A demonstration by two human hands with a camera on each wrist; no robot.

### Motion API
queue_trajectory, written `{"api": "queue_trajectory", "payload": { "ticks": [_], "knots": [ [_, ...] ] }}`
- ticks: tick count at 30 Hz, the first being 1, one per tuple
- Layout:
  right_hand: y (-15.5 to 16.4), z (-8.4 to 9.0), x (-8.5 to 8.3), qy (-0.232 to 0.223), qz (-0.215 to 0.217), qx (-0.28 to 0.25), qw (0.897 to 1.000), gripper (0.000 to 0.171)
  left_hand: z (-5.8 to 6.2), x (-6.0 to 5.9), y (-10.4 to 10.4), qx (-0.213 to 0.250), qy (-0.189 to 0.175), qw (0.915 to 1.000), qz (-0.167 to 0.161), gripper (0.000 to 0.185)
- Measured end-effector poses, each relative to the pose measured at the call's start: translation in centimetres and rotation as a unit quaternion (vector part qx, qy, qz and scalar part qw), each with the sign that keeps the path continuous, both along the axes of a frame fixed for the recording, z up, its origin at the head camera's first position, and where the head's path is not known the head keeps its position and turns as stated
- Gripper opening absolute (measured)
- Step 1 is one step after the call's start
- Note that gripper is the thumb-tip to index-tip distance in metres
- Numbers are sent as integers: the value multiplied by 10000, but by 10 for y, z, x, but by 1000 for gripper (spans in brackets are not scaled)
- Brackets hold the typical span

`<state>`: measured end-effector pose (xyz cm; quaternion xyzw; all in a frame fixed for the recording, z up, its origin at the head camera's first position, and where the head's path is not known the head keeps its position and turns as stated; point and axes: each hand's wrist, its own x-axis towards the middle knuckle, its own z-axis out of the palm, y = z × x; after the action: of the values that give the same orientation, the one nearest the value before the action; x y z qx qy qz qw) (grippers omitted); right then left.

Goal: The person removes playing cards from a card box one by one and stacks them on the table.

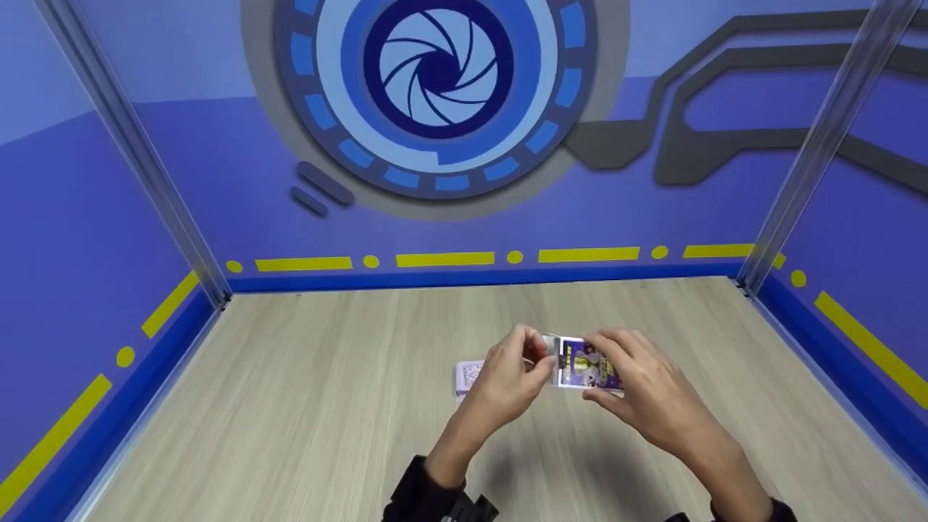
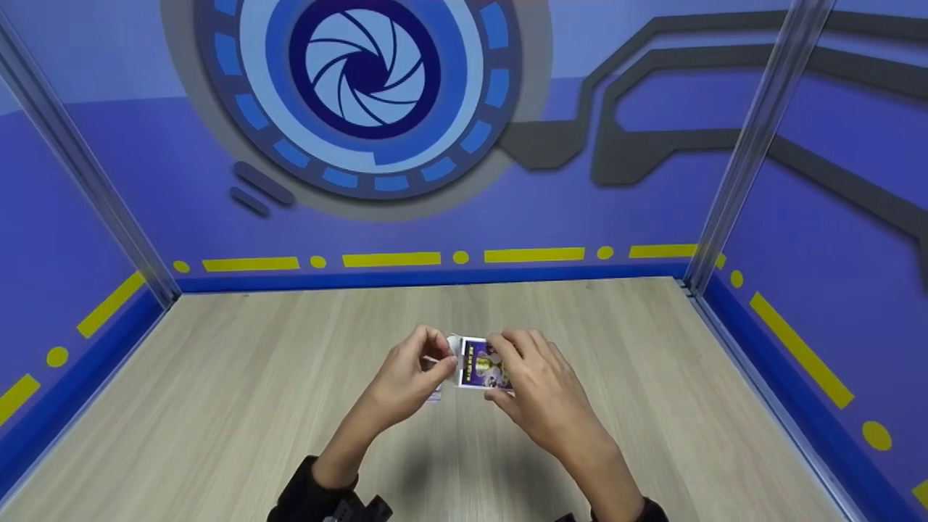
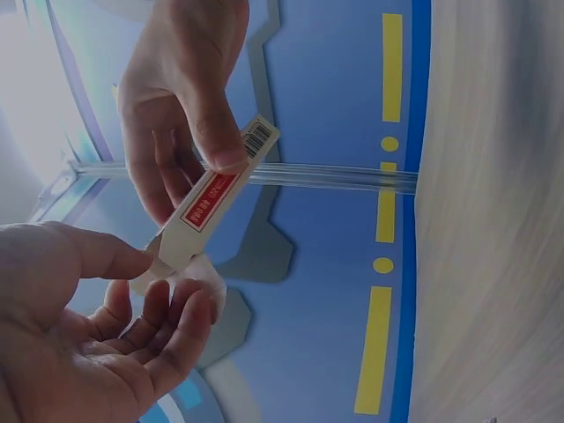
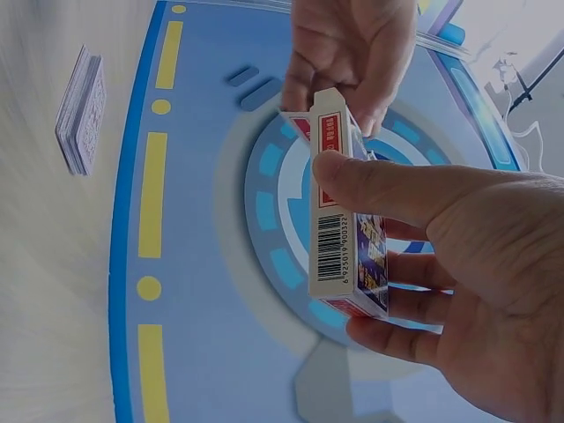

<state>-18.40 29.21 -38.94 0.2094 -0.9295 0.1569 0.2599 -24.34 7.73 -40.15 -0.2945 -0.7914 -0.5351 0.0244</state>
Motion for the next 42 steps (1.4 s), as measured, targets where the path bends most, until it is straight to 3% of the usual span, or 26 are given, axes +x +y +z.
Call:
{"api": "queue_trajectory", "payload": {
  "ticks": [8,20,27,32,36,39,42],
  "knots": [
    [-2,2,3,-101,-19,101,9999,71,-7,-4,1,111,-531,9981,-277,20],
    [-2,2,3,-62,38,154,9999,72,-11,-6,3,324,-749,9967,9,25],
    [1,1,0,-98,-42,170,9998,69,-9,-8,0,476,-972,9940,-145,20],
    [3,2,0,-177,-169,61,9997,70,-4,-10,-4,452,-607,9970,-165,20],
    [4,2,-1,-261,-237,-2,9994,69,1,-10,-10,36,125,9998,-117,30],
    [5,2,-1,-291,-294,-54,9991,70,3,-9,-14,-404,732,9965,17,37],
    [6,2,0,-308,-342,-87,9989,71,5,-9,-19,-768,1089,9909,171,38]
  ]
}}
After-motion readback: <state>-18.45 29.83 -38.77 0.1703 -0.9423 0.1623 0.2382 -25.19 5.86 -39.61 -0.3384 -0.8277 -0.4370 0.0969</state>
